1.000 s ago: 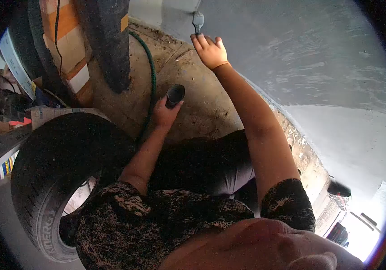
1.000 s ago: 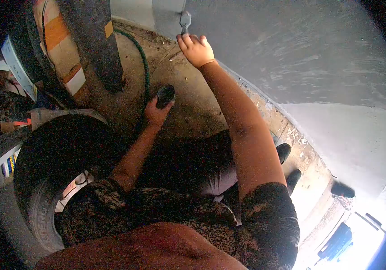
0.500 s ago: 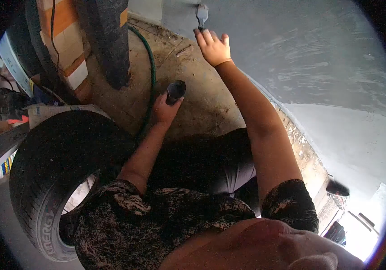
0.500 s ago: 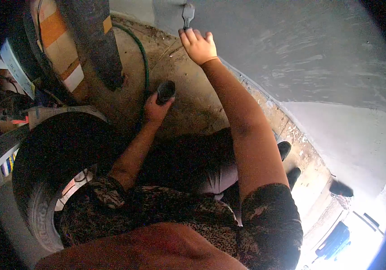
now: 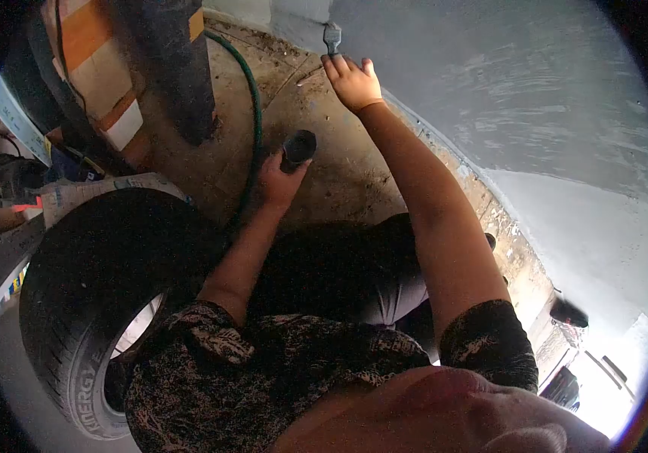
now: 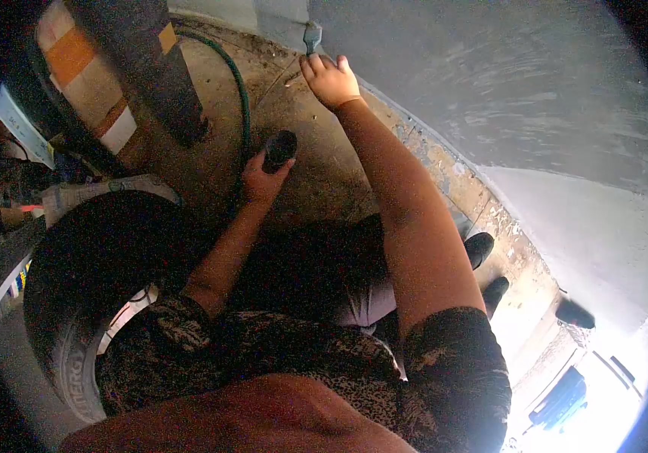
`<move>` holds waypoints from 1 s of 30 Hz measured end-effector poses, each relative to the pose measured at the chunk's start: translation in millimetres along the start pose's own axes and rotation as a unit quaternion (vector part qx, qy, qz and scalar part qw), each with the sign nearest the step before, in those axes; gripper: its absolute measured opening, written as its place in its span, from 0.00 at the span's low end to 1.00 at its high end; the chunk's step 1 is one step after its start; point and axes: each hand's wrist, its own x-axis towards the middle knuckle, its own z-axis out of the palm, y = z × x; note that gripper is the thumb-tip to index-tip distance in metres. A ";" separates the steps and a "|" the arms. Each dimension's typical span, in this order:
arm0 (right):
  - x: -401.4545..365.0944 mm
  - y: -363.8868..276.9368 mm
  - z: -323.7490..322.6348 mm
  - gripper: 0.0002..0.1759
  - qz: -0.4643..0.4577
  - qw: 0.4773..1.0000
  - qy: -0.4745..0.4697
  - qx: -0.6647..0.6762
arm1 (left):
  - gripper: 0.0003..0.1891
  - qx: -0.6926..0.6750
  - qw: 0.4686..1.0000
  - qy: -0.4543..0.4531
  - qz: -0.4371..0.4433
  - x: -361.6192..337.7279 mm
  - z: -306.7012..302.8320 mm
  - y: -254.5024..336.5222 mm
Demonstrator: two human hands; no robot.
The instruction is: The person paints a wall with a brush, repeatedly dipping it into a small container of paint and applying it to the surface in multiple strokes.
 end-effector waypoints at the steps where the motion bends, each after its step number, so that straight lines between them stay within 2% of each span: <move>1: 0.1 -2.7 1.5 0.24 0.002 1.000 -0.011 0.001 | 0.36 0.001 1.000 -0.007 -0.001 -0.3 -0.9 0.4; 14: -3.7 -13.5 21.0 0.24 0.034 0.993 -0.102 0.047 | 0.38 0.023 0.997 -0.058 -0.033 0.7 -8.0 5.1; 16: -4.7 -13.2 25.2 0.24 0.037 0.991 -0.121 0.045 | 0.38 0.038 0.999 -0.037 -0.007 -0.8 -1.1 -3.1; 19: -5.3 -11.6 27.1 0.24 0.087 0.974 -0.197 0.069 | 0.39 0.025 0.999 -0.034 -0.015 0.4 -2.4 -2.6; 22: -10.2 -6.9 26.0 0.24 0.027 0.987 -0.137 0.076 | 0.39 0.020 0.999 -0.024 -0.013 1.1 -3.0 0.3; 28: -6.4 -5.2 16.4 0.24 0.006 0.990 -0.135 0.036 | 0.36 -0.007 1.000 -0.020 0.016 2.9 -7.8 6.8; 30: -8.1 -6.5 23.2 0.24 -0.002 0.986 -0.168 0.018 | 0.35 -0.008 1.000 -0.012 0.020 2.8 -7.4 5.7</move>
